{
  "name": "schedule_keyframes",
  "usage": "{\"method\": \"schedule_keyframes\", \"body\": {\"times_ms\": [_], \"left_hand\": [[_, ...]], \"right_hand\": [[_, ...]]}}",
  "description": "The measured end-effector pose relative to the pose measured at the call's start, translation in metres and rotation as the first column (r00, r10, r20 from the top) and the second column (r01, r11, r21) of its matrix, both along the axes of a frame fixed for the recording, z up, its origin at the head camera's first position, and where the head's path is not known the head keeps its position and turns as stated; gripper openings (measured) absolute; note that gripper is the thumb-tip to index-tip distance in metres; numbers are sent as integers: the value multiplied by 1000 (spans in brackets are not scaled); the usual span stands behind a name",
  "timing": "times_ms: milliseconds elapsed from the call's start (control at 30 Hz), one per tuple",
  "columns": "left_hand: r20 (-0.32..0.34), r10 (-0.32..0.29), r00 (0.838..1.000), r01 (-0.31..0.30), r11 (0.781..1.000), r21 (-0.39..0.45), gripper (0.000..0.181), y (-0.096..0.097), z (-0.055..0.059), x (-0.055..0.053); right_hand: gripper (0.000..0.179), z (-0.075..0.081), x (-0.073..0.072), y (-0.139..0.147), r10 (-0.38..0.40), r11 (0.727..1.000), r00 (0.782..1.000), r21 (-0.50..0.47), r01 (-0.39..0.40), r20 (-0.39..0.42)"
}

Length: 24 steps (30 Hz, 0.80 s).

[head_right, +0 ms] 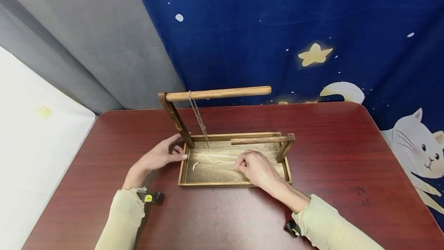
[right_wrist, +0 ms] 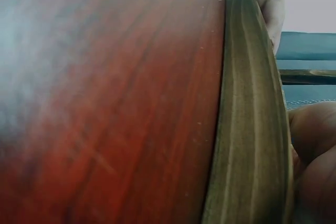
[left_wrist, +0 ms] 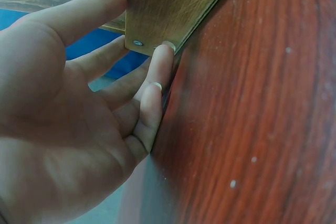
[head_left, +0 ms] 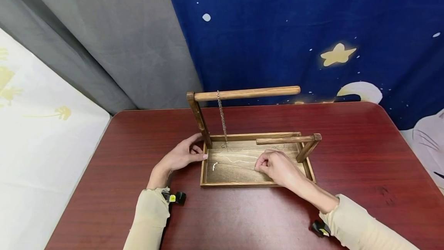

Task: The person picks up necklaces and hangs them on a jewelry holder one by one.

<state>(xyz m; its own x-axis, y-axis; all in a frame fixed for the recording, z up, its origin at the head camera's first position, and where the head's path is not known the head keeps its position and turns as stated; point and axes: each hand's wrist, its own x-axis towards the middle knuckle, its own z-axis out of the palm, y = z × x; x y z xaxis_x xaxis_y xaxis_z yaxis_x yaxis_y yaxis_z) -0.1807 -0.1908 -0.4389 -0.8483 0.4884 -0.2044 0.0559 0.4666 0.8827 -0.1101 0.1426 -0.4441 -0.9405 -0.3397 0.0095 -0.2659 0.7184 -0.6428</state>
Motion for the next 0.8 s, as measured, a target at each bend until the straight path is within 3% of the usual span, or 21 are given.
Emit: {"method": "schedule_keyframes", "body": {"times_ms": [400,800], "left_hand": [[-9,9,1000,-9,1000,-6,84,-1,0,1],[-29,-9,1000,9,1000,16,80,-1,-2,-1]], "right_hand": [[9,16,4,5,-1,999,999,-32,0,-33],[10,29,9,6,31,986,996,-164,-17,85]]}}
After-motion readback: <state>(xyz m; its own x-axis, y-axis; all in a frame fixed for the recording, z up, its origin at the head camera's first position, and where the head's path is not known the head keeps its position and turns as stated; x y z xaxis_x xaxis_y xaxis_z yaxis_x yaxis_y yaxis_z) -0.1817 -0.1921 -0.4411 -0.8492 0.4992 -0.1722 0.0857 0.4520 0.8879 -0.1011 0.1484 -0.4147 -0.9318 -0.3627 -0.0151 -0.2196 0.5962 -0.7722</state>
